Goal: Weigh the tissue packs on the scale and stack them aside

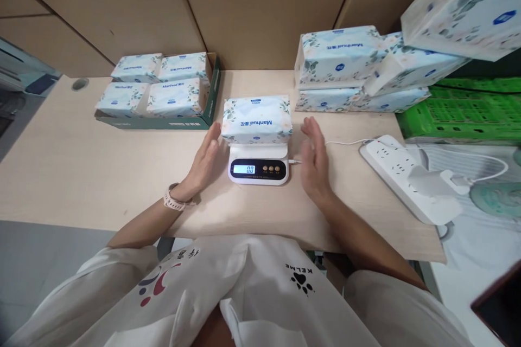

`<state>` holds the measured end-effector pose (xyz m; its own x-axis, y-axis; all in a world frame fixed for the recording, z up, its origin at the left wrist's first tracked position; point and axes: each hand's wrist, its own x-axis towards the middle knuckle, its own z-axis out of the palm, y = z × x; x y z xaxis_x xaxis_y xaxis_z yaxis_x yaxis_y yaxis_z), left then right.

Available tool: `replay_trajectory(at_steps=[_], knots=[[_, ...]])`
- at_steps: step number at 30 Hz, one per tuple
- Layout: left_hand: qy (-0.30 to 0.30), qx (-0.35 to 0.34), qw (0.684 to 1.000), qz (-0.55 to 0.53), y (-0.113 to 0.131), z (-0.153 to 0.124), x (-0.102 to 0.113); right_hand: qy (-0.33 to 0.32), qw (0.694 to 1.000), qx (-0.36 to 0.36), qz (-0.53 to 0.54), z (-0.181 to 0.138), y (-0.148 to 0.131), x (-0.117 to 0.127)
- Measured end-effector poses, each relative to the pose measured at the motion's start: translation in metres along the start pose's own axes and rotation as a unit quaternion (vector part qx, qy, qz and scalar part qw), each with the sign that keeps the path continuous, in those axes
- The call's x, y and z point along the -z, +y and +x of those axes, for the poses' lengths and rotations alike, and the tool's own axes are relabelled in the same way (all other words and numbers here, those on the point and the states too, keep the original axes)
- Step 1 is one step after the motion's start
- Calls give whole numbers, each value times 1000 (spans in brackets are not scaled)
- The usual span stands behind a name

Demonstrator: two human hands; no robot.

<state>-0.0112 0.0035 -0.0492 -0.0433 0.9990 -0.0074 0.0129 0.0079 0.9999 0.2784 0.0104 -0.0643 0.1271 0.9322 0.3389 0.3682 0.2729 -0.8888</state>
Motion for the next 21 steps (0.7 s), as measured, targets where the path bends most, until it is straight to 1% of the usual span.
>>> replay_trajectory(at_steps=[2,4,6,8,9,11,13,15,17,21], knots=[[33,28,999,-30,-4,5,5,71,997,-1,20,7,4,7],[56,44,996,-57,-6,11,8,122,992,-25,34,14,8,13],[64,50,994,-73,-6,15,10,154,986,-51,40,20,11,18],[68,50,993,-84,-6,17,12,168,984,-49,36,23,13,19],[69,49,992,-89,-6,18,12,163,986,-39,26,23,14,20],[70,48,991,-101,-5,20,13,128,992,-12,-16,21,11,20],[73,50,990,-113,-4,21,14,80,993,4,-91,18,6,20],[75,52,989,-119,-3,22,15,50,986,11,-158,17,1,20],[77,56,988,-120,-2,23,15,36,981,15,-190,16,-3,20],[77,56,988,-124,0,23,14,39,980,20,-196,18,-2,22]])
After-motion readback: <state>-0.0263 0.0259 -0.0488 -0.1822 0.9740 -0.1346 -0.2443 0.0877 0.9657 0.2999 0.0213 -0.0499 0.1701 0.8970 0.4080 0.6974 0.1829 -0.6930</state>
